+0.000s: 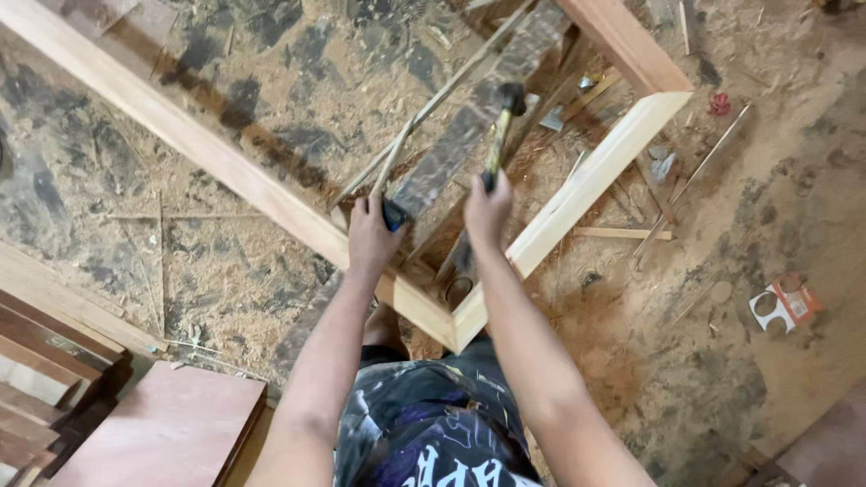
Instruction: The person assembles a rectangular wooden frame by measuring the wood with a tape measure and hammering nails into the joints.
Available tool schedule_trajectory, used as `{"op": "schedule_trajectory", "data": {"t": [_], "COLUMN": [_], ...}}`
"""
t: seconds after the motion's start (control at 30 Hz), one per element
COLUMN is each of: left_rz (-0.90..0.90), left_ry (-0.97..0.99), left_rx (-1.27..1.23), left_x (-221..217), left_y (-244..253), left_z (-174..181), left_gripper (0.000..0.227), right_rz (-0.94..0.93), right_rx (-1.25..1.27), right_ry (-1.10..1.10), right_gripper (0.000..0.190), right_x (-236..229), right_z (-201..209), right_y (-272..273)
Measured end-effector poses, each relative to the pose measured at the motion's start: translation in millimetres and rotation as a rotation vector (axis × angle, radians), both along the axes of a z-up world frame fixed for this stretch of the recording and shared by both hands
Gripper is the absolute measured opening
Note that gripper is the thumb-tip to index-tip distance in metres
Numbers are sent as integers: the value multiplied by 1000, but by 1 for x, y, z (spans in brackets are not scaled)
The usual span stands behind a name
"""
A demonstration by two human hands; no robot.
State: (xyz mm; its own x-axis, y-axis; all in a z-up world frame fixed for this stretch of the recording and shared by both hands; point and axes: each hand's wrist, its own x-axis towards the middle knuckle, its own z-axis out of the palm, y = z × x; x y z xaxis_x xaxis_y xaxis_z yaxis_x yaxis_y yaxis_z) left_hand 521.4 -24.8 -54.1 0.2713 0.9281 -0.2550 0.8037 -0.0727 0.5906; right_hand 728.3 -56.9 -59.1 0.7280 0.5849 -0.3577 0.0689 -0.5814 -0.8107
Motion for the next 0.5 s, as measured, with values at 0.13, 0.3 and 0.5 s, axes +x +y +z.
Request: {"op": "schedule_trajectory", "data": {"t": [0.13,0.3,0.5], "left_rz": [180,258,298], "left_ry": [-294,-460,-519], "left_rx": [-106,-166,-431], "left_x": [-49,-117,-161], "left_y": [-5,-38,-72], "left_z": [36,62,71], "left_gripper": [81,73,69], "right_rz": [-83,-174,66], "right_rx": [-74,-271,-413], "right_ry": [-494,-274,-406], "right_gripper": [57,66,73], "right_x": [-38,-61,-68], "right_z": [-79,-107,-17], "right_y": [53,73,56]}}
